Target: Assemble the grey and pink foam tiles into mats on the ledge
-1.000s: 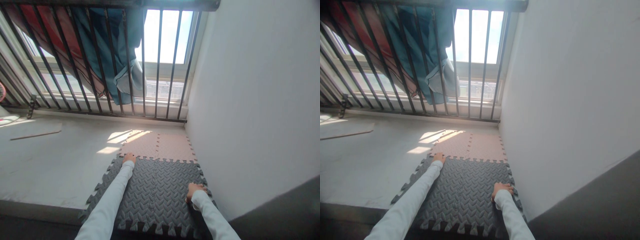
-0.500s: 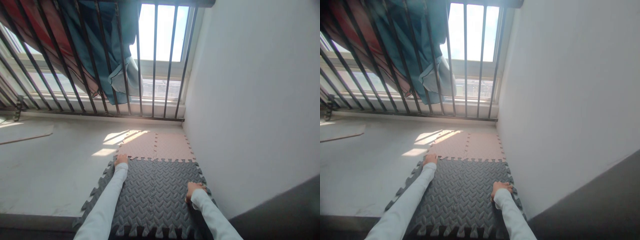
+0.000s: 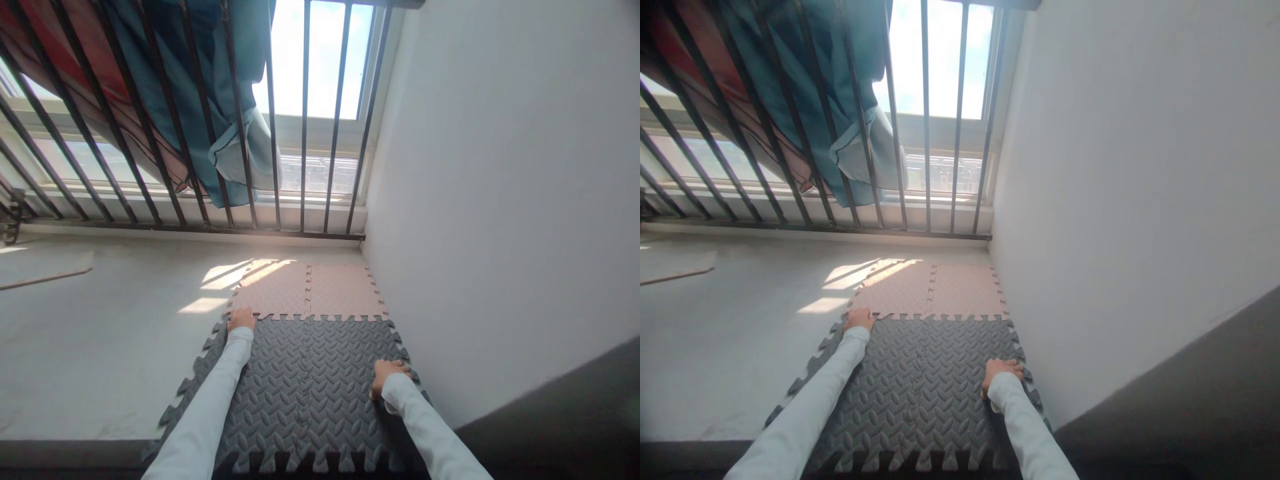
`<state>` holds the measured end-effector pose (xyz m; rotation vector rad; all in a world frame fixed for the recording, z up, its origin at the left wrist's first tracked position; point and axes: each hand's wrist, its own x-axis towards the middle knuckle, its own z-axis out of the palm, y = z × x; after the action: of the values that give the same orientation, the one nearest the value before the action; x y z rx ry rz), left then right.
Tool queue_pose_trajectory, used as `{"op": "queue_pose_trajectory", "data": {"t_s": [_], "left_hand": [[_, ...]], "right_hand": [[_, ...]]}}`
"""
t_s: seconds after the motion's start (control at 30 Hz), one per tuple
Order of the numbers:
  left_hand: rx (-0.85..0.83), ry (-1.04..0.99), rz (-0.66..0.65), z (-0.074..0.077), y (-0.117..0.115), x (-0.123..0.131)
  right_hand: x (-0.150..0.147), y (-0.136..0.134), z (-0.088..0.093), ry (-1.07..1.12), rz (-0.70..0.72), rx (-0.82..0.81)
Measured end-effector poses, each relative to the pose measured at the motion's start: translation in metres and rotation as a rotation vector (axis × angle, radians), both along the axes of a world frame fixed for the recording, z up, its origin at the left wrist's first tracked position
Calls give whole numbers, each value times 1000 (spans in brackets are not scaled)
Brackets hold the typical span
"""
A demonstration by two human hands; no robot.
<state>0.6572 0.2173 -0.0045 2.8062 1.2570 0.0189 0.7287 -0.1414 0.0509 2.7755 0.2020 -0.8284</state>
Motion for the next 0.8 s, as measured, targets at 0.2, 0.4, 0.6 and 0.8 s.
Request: {"op": "queue_pose_trajectory", "data": {"t_s": [0.2,0.4,0.6,0.8], "left_hand": [[59,-7,-87,-18,8,-7],[-23,141,-169,-15,3,-12],[-57,208,-215,-5,5,-13],[-89,167,-239,-3,26,-18]], "right_hand": [[-1,1,1,0,1,-15],[-2,1,3,6,-4,-6],[-2,-2,-1,-4,5,1],[-1,-1,-1,-24,-3,5]]}}
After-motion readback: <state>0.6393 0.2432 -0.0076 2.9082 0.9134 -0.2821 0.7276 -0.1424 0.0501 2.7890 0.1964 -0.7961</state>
